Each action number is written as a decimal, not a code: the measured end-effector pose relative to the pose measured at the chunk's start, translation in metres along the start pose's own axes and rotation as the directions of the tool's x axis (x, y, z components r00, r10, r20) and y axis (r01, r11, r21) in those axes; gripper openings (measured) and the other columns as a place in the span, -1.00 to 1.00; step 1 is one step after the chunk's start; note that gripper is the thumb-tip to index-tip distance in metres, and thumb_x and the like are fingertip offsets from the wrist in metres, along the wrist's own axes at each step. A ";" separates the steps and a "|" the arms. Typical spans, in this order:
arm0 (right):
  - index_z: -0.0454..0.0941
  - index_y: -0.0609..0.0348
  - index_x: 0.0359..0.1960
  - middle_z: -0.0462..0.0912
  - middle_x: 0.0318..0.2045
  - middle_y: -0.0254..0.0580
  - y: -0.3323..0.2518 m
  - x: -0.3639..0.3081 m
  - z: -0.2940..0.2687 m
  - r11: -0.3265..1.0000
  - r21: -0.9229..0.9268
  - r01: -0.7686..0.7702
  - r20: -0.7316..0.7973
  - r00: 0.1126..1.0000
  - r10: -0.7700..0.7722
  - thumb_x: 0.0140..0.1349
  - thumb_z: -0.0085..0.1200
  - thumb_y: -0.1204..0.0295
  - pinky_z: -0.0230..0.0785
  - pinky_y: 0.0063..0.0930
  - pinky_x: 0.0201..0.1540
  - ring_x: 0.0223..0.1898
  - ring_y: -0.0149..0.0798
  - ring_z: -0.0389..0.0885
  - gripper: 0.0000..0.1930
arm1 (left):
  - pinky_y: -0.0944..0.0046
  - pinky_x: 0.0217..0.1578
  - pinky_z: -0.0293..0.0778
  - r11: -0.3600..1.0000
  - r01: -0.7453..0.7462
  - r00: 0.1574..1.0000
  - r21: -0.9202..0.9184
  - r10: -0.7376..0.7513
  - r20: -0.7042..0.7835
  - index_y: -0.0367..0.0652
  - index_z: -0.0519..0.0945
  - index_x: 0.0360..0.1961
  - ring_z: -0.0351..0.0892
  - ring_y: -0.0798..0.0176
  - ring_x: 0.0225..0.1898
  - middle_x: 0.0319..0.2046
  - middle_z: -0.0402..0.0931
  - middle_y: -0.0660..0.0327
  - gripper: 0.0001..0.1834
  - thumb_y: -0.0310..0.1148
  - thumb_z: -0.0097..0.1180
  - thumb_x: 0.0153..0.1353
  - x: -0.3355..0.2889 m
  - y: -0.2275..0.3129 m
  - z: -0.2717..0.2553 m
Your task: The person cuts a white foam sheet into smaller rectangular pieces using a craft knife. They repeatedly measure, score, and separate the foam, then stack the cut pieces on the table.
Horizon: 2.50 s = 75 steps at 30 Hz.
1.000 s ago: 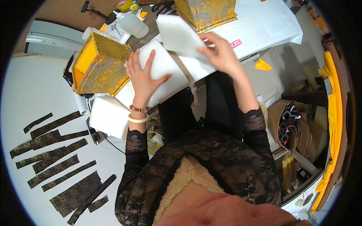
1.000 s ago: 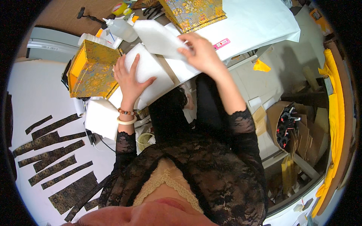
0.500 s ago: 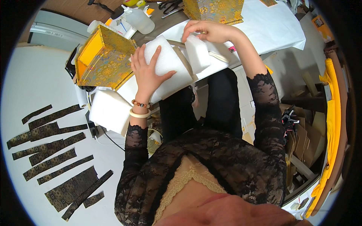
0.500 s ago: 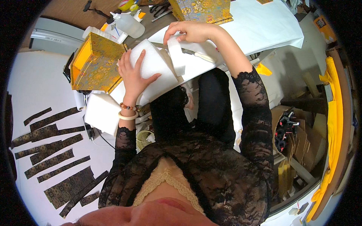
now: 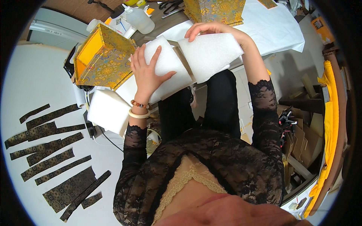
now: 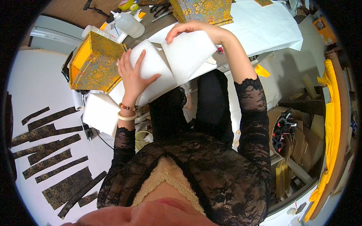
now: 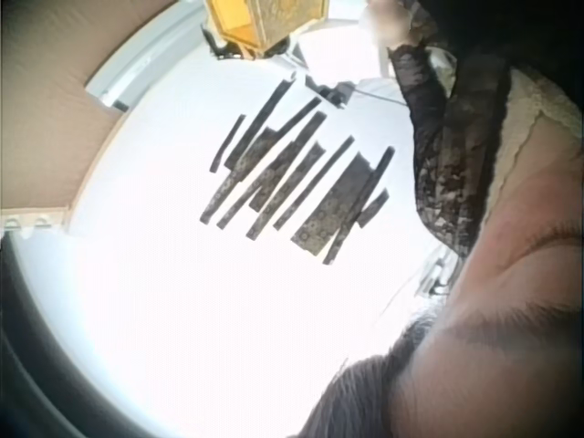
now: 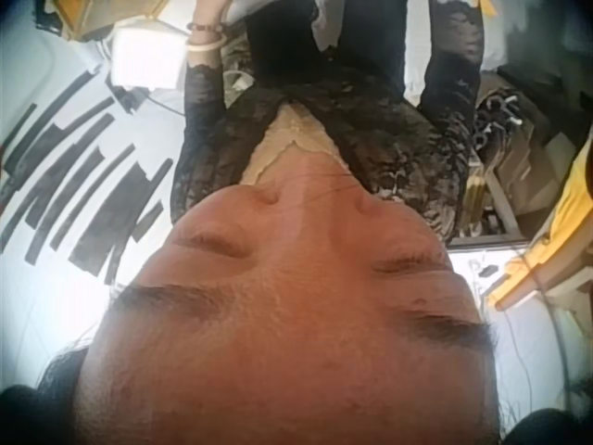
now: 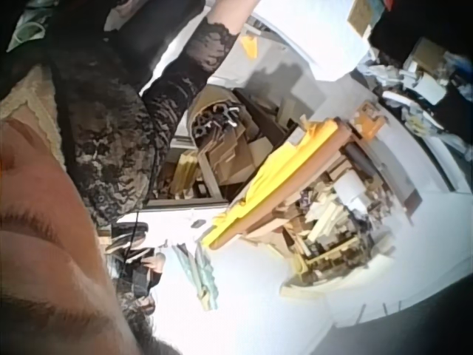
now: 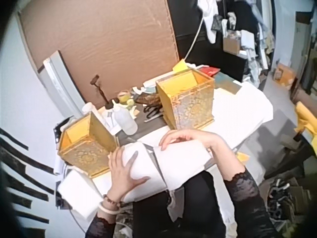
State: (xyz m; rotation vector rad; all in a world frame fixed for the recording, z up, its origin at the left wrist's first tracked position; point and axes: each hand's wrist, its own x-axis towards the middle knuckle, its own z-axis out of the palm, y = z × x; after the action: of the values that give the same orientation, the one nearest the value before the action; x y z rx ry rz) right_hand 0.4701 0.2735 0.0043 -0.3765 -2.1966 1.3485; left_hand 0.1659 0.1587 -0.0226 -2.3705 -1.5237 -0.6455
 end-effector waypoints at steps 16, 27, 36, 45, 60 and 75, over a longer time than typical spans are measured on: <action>0.34 0.23 0.37 0.66 0.04 -0.15 0.037 -0.021 0.036 0.673 0.709 -0.213 -0.016 0.948 0.317 0.51 -0.04 0.34 0.55 -0.35 0.10 0.05 -0.25 0.67 -0.54 | -0.08 0.36 0.21 0.857 -0.149 0.976 -0.493 0.046 -0.214 -0.11 0.36 0.40 0.23 -0.16 0.40 0.42 0.16 -0.07 -0.15 -0.19 0.46 0.09 0.047 0.022 -0.049; 0.29 0.26 0.28 0.66 -0.20 0.00 0.036 -0.018 0.101 0.467 0.836 -0.287 -0.107 0.749 0.654 0.57 -0.17 0.36 0.68 -0.33 -0.01 -0.10 -0.12 0.75 -0.64 | -0.15 0.37 0.13 0.999 0.039 0.999 -0.003 -0.039 0.032 -0.20 0.43 0.32 0.30 -0.17 0.34 0.20 0.48 -0.02 -0.07 0.06 0.49 0.00 0.028 -0.021 -0.024; 0.70 0.23 -0.13 0.70 -0.47 0.00 0.034 -0.021 0.101 0.791 -0.351 -0.502 -0.599 0.769 0.222 0.42 0.02 0.13 0.52 -0.18 -0.19 -0.41 -0.01 0.69 -0.61 | -0.25 0.39 0.01 1.000 0.011 1.000 -0.026 -0.012 -0.016 -0.18 0.41 0.33 0.29 -0.15 0.29 0.20 0.42 -0.02 0.04 0.14 0.53 -0.13 0.015 -0.016 -0.008; 0.36 0.13 0.23 0.61 -0.04 -0.13 -0.003 -0.041 0.142 0.872 -0.169 -0.460 -0.609 0.744 0.274 0.09 0.45 0.28 0.54 -0.37 -0.11 -0.11 -0.21 0.62 -0.30 | -0.44 0.43 -0.22 0.999 -0.001 0.999 -0.039 0.003 0.041 -0.16 0.29 0.43 0.18 -0.23 0.37 0.26 0.30 -0.13 0.25 0.32 0.49 -0.22 0.010 -0.017 -0.007; 0.45 0.15 0.06 0.55 -0.12 -0.19 0.004 -0.043 0.162 0.929 -0.004 -0.369 -0.629 0.723 0.285 0.06 0.44 0.41 0.53 -0.43 -0.10 -0.10 -0.30 0.57 -0.46 | -0.43 0.42 -0.24 1.000 -0.003 0.998 0.004 0.002 0.068 -0.16 0.22 0.47 0.13 -0.28 0.38 0.25 0.27 -0.14 0.33 0.36 0.49 -0.25 0.008 -0.019 -0.002; 0.50 0.26 -0.08 0.62 -0.27 0.00 -0.034 -0.052 0.161 0.775 -0.450 -0.444 -0.846 0.490 -0.210 0.07 0.31 0.47 0.52 -0.21 -0.21 -0.27 0.04 0.64 -0.63 | -0.45 0.40 -0.20 0.999 0.007 1.000 0.043 -0.008 0.031 -0.25 0.11 0.48 0.02 -0.44 0.42 0.33 0.15 -0.24 0.44 0.37 0.50 -0.32 0.007 -0.005 0.002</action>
State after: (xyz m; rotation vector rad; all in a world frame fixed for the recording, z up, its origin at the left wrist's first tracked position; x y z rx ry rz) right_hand 0.4226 0.1133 -0.0393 -1.2069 -1.5955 0.1963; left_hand 0.1643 0.1673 -0.0213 -2.3550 -1.5437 -0.5751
